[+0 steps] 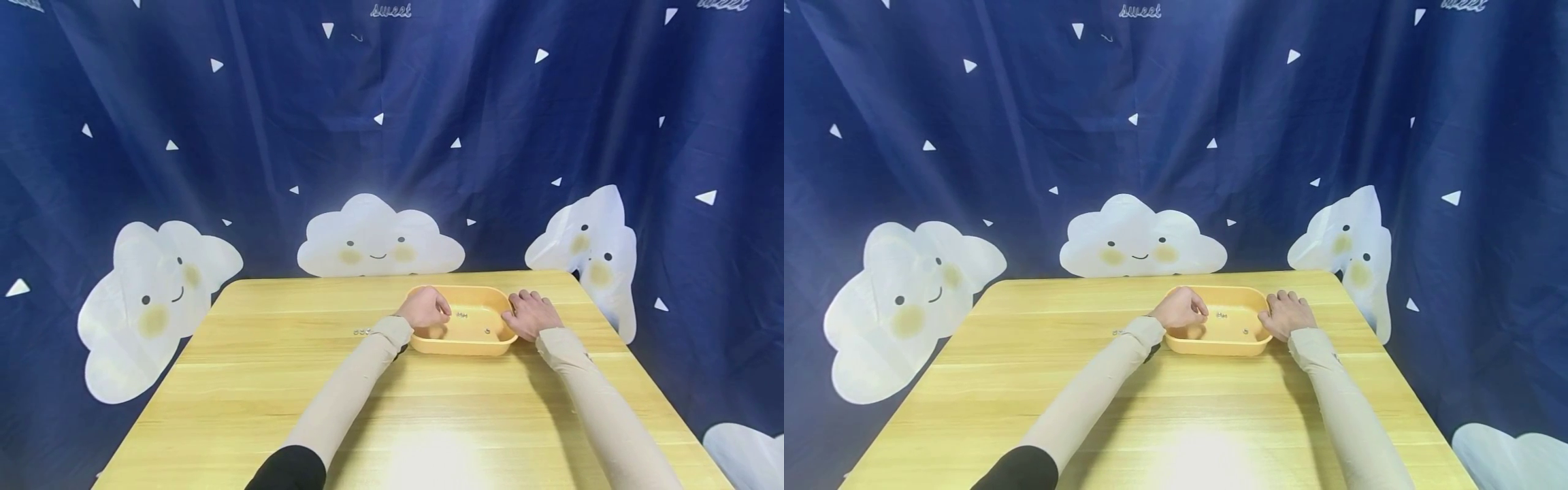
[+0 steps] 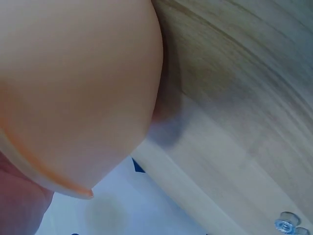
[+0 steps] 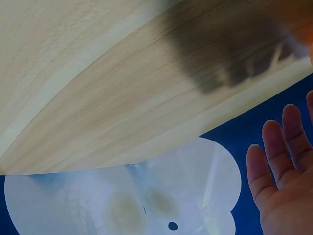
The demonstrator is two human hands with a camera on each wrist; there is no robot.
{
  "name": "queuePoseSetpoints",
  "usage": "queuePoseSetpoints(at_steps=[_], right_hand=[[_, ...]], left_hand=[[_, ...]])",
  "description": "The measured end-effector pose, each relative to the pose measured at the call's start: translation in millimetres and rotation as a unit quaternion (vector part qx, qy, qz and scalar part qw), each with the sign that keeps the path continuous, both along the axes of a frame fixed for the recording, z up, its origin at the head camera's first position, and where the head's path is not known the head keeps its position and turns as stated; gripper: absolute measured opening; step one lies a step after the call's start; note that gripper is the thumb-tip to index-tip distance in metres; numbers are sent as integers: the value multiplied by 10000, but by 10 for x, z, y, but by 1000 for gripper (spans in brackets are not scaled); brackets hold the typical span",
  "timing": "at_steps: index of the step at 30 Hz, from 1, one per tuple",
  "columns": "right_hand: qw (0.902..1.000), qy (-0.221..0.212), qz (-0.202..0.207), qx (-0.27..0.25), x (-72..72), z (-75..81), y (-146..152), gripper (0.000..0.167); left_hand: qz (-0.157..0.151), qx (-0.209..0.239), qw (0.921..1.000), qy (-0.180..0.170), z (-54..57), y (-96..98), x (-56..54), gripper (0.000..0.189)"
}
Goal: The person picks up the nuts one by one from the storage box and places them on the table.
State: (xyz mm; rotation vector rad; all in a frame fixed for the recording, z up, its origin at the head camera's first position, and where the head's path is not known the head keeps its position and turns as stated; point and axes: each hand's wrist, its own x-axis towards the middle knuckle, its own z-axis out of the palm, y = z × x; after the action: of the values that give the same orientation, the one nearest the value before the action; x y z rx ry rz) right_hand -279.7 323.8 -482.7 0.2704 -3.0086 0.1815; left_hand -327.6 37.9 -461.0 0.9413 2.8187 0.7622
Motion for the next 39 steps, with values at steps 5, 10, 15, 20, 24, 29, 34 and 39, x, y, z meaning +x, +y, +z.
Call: queuePoseSetpoints(at_steps=[5, 10, 15, 20, 24, 29, 34, 39], right_hand=[[10000, 22, 24, -12, -9, -15, 11, 49], [10000, 28, 6, -11, 3, 2, -4, 49], [10000, -22, -17, -17, 20, 37, -35, 49], [10000, -49, -6, -18, 16, 38, -28, 50], [10000, -38, 7, -12, 9, 16, -12, 50], [10000, -15, 21, -28, 0, 11, -11, 49], [10000, -9, 10, -30, -5, 12, -9, 50], [10000, 18, 30, -23, -2, 7, -7, 49]], left_hand=[[-48, 213, 9997, -83, 8, -31, -22, 6], [-54, 616, 9975, -337, 24, -79, -24, 9], [-55, 840, 9953, -474, 30, -125, -28, 10], [-47, 991, 9938, -495, 34, -173, -44, 7], [-107, 1148, 9921, -493, 46, -226, -42, 6], [-94, 1141, 9921, -513, 76, -309, -36, 5], [-8, 1210, 9913, -519, 115, -408, -26, 10], [1, 1289, 9906, -465, 129, -495, -30, 16]])
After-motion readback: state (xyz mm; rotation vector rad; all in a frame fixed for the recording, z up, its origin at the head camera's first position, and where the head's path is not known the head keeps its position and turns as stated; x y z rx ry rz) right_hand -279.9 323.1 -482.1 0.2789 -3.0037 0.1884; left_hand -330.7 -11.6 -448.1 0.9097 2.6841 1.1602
